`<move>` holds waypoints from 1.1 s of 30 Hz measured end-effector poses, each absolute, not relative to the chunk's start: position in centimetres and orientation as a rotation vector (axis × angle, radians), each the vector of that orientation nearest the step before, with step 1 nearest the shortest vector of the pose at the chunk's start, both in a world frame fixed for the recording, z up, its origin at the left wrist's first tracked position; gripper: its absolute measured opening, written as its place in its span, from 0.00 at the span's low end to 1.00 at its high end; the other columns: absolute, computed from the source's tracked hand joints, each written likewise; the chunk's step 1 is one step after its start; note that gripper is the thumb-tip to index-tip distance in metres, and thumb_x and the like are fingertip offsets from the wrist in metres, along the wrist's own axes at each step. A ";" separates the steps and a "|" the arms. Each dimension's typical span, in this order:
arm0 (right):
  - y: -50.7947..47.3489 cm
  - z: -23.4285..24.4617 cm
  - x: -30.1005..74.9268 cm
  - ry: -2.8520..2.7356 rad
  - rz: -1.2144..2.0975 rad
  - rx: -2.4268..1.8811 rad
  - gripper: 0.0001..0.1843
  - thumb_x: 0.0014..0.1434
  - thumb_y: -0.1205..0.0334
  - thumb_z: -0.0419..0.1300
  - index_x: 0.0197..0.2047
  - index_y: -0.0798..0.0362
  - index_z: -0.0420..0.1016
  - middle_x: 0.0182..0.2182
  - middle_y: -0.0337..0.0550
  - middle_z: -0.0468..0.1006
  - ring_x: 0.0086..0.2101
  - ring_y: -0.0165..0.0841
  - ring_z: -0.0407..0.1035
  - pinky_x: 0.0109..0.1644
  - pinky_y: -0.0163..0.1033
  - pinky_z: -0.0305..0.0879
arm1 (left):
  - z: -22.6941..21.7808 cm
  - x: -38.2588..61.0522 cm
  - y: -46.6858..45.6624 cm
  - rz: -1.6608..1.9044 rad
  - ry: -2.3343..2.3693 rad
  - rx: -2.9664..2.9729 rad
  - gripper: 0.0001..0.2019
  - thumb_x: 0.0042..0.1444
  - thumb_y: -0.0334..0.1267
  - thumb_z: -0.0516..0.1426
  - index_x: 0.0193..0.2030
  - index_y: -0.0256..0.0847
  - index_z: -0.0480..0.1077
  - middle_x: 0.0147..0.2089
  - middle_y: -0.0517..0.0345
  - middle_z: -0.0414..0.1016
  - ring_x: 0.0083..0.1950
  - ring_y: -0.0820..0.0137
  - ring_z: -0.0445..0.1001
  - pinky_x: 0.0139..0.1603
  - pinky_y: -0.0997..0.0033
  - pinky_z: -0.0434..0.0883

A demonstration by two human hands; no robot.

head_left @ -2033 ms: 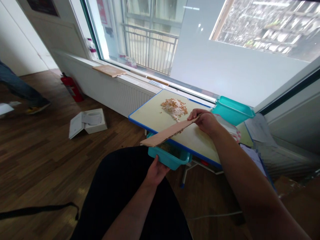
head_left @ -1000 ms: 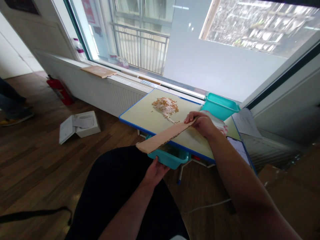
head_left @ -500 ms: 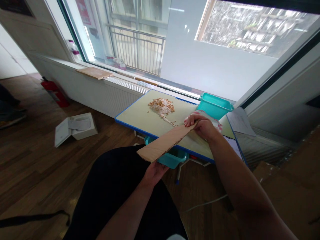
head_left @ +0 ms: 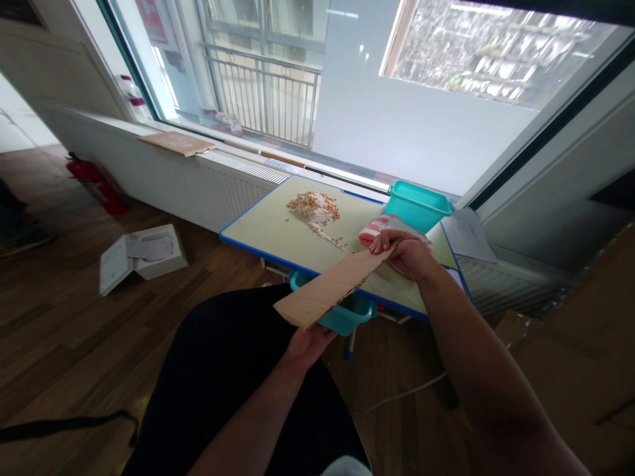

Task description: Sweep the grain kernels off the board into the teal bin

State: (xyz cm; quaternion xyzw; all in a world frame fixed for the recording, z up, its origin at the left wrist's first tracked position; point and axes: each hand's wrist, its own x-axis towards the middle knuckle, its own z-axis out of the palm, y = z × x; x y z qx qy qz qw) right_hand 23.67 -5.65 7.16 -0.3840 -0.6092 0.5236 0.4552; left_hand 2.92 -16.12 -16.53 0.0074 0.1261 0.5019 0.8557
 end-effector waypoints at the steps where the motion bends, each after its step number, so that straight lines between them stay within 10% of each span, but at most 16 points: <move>1: -5.7 7.1 23.9 -1.501 1.299 -0.944 0.08 0.29 0.72 0.55 0.18 0.51 0.69 0.22 0.41 0.76 0.30 0.34 0.70 0.41 0.43 0.64 | -16.5 3.0 -16.2 1.056 0.271 0.008 0.15 0.66 0.39 0.53 0.58 0.45 0.71 0.57 0.52 0.77 0.62 0.60 0.72 0.69 0.48 0.59; 24: -6.8 6.5 23.9 -1.423 1.191 -0.848 0.07 0.34 0.71 0.58 0.20 0.51 0.71 0.23 0.39 0.77 0.30 0.33 0.71 0.38 0.41 0.66 | -16.6 3.4 -17.2 0.986 0.301 -0.020 0.13 0.66 0.39 0.53 0.55 0.42 0.71 0.56 0.50 0.78 0.60 0.60 0.74 0.68 0.49 0.62; 33: -9.0 7.7 22.9 -1.298 0.960 -0.723 0.09 0.39 0.66 0.70 0.25 0.49 0.73 0.25 0.34 0.78 0.36 0.35 0.76 0.51 0.49 0.71 | -16.2 3.0 -16.9 0.990 0.294 -0.002 0.21 0.67 0.42 0.53 0.65 0.42 0.64 0.58 0.49 0.78 0.63 0.61 0.72 0.69 0.50 0.61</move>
